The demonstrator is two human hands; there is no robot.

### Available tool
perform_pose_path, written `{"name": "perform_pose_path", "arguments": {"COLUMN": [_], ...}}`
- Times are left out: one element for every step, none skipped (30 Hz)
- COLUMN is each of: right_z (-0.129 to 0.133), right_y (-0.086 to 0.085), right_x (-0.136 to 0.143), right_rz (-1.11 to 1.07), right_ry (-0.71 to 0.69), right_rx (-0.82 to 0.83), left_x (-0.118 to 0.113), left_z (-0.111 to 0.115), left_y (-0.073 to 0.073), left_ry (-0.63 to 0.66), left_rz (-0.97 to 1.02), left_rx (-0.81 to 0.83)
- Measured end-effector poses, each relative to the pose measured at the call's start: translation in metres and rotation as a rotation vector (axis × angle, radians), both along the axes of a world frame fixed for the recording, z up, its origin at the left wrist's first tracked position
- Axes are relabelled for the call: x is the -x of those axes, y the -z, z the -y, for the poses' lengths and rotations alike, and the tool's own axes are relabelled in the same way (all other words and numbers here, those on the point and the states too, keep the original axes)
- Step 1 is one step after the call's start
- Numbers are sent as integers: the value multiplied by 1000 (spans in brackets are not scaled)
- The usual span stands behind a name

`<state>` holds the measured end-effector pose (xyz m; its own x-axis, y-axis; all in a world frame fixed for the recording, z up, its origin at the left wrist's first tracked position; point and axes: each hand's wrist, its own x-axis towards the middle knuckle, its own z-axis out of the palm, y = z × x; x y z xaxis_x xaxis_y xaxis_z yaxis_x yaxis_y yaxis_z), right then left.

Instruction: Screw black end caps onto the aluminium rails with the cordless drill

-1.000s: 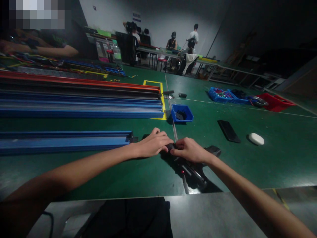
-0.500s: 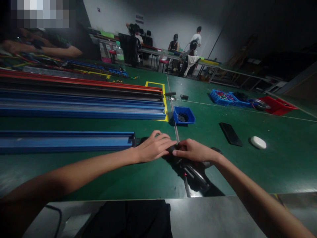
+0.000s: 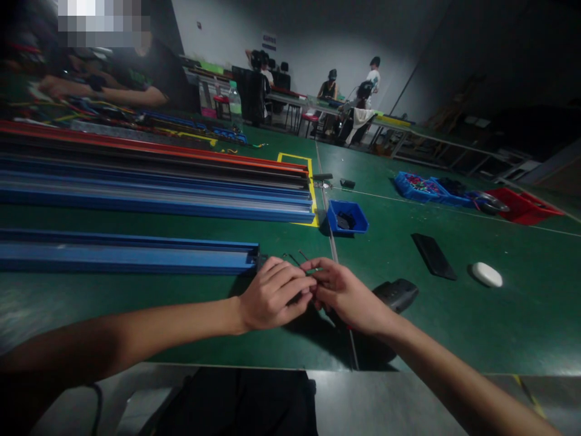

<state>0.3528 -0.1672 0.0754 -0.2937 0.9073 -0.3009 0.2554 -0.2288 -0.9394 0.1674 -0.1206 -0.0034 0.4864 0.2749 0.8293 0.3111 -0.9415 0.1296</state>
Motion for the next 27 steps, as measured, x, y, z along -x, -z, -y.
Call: {"name": "perform_pose_path", "arguments": {"right_z": [1, 3, 5, 7, 9, 11, 13, 15, 17, 18, 19, 19, 19, 19, 19, 19, 19, 19, 20, 21, 22, 24, 27, 30, 33, 36, 40], "right_y": [1, 1, 0, 0, -1, -2, -2, -3, -3, -4, -4, -5, -7, -9, -11, -13, -15, -16, -16, -15, -13, -9, -5, -1, 3, 7, 10], "right_x": [0, -1, -1, -2, -2, -2, -1, -1, 0, 0, 1, 1, 0, -2, -6, -12, -20, -29, -41, -53, -66, -79, -90, -100, -108, -114, -119], "right_rz": [-20, -35, -43, -47, -46, -43, -41, -43, -50, -58, -65, -68, -65, -51, -24, 19, 92, 187, 308, 446, 583, 691, 778, 846, 887, 918, 949], "right_ry": [23, 41, 57, 69, 76, 79, 79, 80, 77, 70, 60, 45, 29, 14, 3, -3, 5, 17, 16, 13, -11, -26, -67, -131, -203, -248, -276], "right_rx": [11, 21, 32, 44, 58, 70, 83, 93, 101, 109, 115, 118, 112, 96, 64, 17, -48, -130, -209, -285, -339, -401, -433, -454, -475, -494, -497], "left_x": [2, 3, 4, 5, 6, 7, 8, 8, 8, 8, 8, 8, 8, 9, 11, 13, 17, 22, 27, 33, 40, 46, 51, 56, 60, 63, 66], "left_z": [0, 0, -1, -1, -2, -2, -2, -2, -2, -2, -2, -2, -2, -2, -3, -4, -5, -7, -9, -11, -13, -16, -18, -20, -22, -25, -28], "left_y": [0, 1, 1, 2, 2, 2, 2, 1, 0, -1, -3, -4, -6, -7, -8, -9, -8, -7, -6, -4, -1, 1, 2, 3, 3, 3, 3], "left_ry": [1, 1, 1, 3, 7, 16, 26, 39, 53, 68, 82, 90, 92, 90, 91, 99, 117, 145, 179, 214, 246, 279, 306, 322, 333, 335, 329], "left_rz": [-6, -14, -23, -28, -30, -29, -24, -17, -7, 1, 12, 25, 40, 55, 71, 83, 91, 89, 76, 51, 6, -52, -124, -213, -290, -358, -408], "left_rx": [-15, -32, -50, -69, -89, -109, -125, -134, -138, -137, -137, -135, -132, -129, -124, -124, -136, -166, -216, -283, -362, -439, -497, -534, -555, -547, -513]}}
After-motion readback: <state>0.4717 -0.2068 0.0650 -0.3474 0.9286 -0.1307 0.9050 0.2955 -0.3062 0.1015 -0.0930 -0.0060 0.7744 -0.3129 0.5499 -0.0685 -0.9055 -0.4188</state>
